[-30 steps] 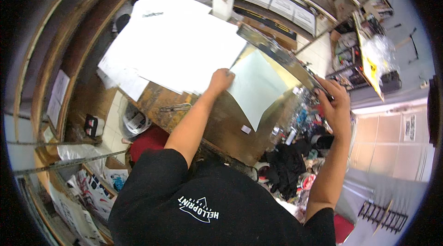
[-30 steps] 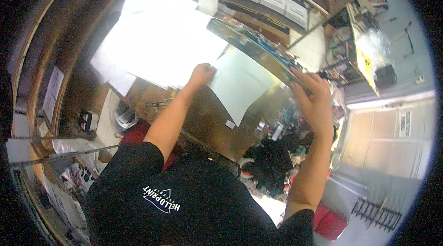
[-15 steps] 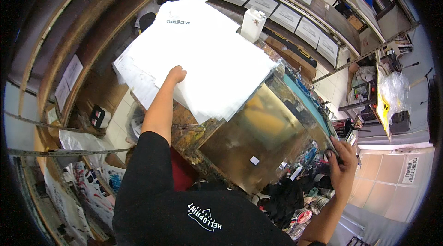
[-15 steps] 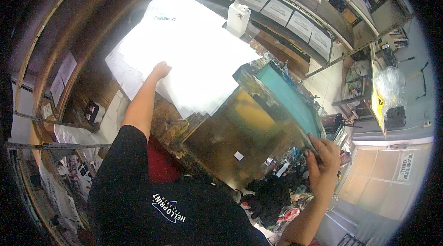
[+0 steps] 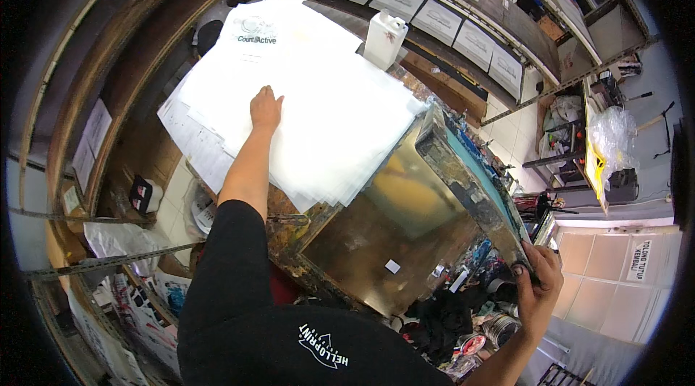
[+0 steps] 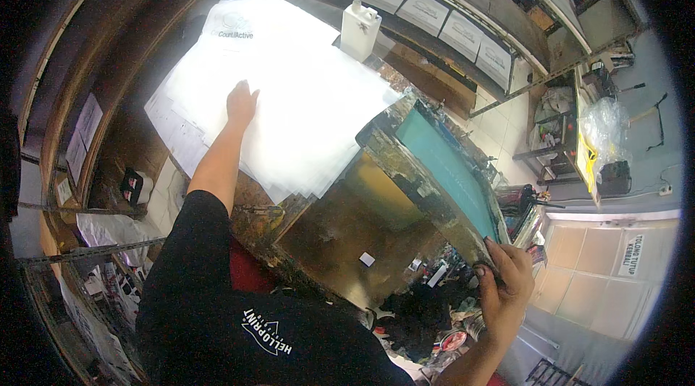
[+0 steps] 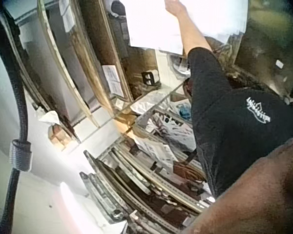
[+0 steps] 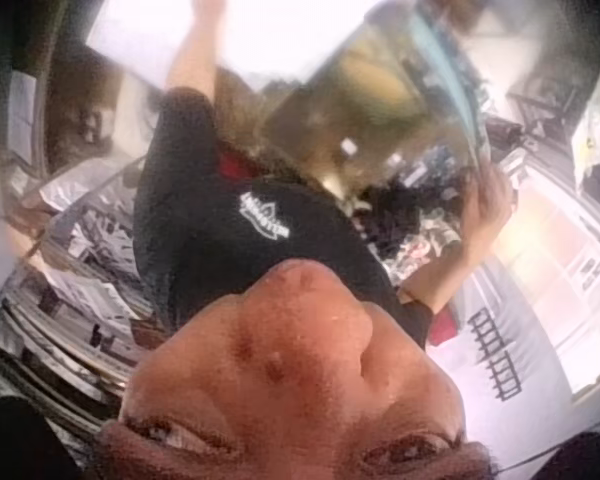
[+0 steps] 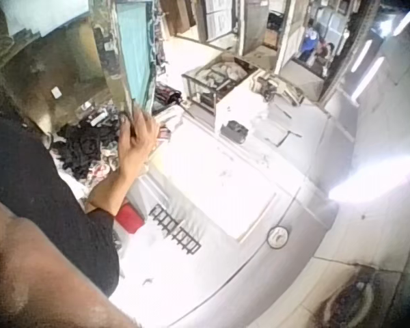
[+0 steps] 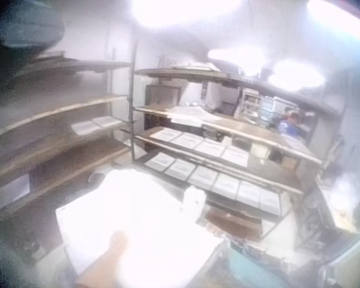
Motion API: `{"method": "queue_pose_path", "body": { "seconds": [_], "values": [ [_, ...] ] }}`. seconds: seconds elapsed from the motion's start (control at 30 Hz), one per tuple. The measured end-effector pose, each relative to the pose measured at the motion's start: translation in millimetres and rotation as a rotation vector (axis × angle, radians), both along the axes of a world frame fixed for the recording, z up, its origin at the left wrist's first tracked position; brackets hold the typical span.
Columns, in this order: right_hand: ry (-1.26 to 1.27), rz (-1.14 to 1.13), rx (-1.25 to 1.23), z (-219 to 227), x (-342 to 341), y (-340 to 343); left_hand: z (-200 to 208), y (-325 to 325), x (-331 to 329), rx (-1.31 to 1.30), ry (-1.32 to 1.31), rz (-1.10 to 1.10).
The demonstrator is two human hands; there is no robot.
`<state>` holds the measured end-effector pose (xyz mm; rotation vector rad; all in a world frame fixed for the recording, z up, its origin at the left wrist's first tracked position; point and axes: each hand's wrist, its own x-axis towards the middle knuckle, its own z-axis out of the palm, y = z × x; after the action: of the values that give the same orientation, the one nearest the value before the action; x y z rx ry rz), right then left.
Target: The person aligns a screen printing frame over a sheet of paper on a workbench and applies strips of tape from a roll to the edges of the frame.
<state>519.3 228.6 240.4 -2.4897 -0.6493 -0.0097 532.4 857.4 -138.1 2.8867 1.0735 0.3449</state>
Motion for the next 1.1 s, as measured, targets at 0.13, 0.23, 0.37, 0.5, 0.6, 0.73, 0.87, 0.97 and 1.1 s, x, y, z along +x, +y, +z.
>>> {"method": "queue_pose_path", "body": {
  "seconds": [0.13, 0.23, 0.37, 0.5, 0.6, 0.73, 0.87, 0.97, 1.1],
  "values": [
    [0.031, -0.021, 0.08, -3.2, -1.7, 0.5, 5.5, 31.2, -8.9, 0.175, -0.368, -0.113],
    [0.003, -0.032, 0.019, -2.9, 0.5, -5.6, 55.0, 39.2, 9.4, 0.207, -0.486, -0.274],
    [0.048, -0.033, 0.024, 0.4, 2.9, -3.3, 127.2, -39.9, 28.1, -0.057, -0.469, -0.388],
    [-0.01, 0.008, 0.007, -0.8, 2.5, -6.1, 78.0, -118.6, 30.3, -0.031, -0.468, -0.503],
    [-0.035, 0.009, 0.026, -1.7, -0.9, -7.3, 74.7, -228.0, 18.0, -0.044, -0.616, -0.648],
    [-0.087, 0.108, 0.094, -5.6, 5.1, -3.8, 32.2, -364.9, -26.7, -0.315, -0.172, -0.728],
    [-0.017, 0.108, 0.149, -1.5, 2.9, -5.7, -11.2, -482.1, -76.1, -0.264, 0.193, -0.929],
    [-0.009, 0.11, 0.143, -9.9, 3.3, -18.8, 9.4, -524.6, -110.7, -0.385, 0.153, -0.979],
    [-0.014, 0.151, 0.121, -14.4, 4.5, -22.9, 6.3, -480.7, -109.4, -0.455, 0.057, -0.948]
  ]
}}
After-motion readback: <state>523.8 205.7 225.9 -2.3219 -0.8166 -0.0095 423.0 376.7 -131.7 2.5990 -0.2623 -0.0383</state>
